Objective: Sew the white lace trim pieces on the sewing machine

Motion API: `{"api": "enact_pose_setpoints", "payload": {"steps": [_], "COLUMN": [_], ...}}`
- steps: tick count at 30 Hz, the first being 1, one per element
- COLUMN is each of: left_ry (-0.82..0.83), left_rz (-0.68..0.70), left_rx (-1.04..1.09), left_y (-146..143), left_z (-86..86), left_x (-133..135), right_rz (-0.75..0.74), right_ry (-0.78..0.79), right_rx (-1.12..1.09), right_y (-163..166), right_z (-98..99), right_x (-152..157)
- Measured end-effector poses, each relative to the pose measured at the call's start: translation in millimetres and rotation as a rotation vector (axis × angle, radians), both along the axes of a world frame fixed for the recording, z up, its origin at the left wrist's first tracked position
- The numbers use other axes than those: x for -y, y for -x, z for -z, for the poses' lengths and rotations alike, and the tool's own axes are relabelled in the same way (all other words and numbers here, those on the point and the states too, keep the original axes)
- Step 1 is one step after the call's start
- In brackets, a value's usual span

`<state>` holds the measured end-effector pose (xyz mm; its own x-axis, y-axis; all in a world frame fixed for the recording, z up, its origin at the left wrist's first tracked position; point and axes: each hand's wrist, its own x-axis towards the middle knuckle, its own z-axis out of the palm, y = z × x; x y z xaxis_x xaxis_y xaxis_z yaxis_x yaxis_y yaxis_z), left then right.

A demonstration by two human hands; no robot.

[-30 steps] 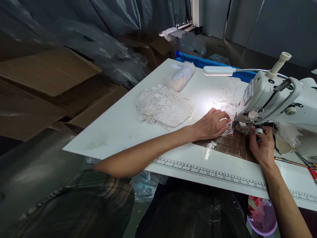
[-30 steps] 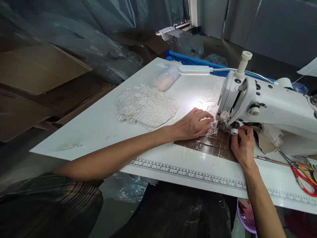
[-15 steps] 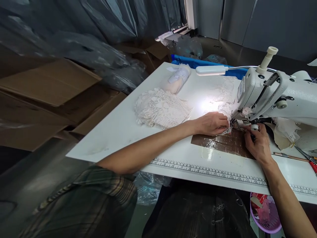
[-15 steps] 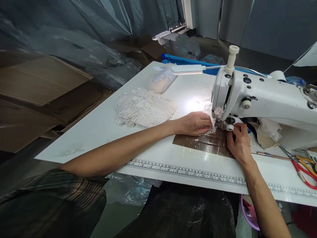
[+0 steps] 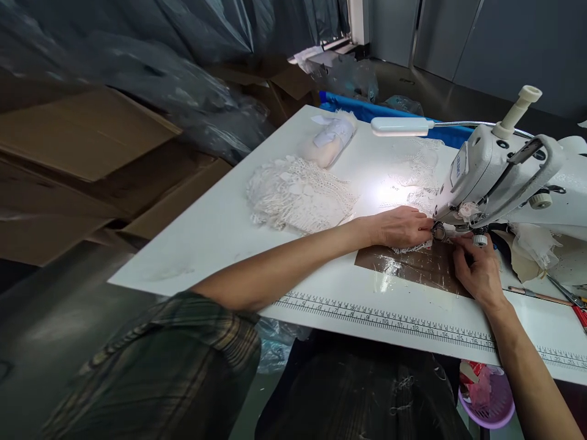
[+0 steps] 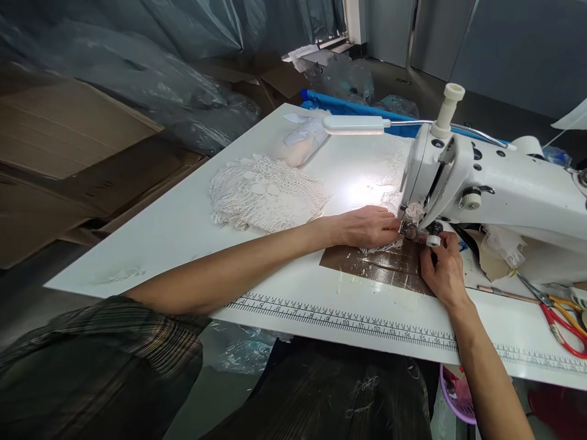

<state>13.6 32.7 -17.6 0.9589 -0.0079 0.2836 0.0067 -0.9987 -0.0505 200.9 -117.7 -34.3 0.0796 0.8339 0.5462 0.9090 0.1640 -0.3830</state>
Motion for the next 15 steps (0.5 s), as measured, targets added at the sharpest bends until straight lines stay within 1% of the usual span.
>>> {"api": "enact_pose_setpoints", "payload": {"steps": [4, 8, 12, 15], "left_ry": [0.013, 0.056, 0.13, 0.216], "left_rz": [-0.047, -0.057, -0.031, 0.003], "left_rx": [0.064, 0.108, 0.108, 0.071], "left_y": [-0.2, 1.7, 5.0, 8.6], "left_z": [9.9, 14.5, 14.1, 9.3], "left_x": [0.9, 0.1, -1.5, -2.7], "right_rz": [0.008, 0.023, 0.018, 0.016], "right_ry": [0.001, -0.01, 0.024, 0.007], "right_rx": [0.001, -0.003, 0.006, 0.011], "right_y": [-1.0, -1.8, -2.0, -1.8], "right_z": [4.1, 6.5, 5.3, 2.5], "right_x": [-0.6, -0.8, -0.5, -0.9]}}
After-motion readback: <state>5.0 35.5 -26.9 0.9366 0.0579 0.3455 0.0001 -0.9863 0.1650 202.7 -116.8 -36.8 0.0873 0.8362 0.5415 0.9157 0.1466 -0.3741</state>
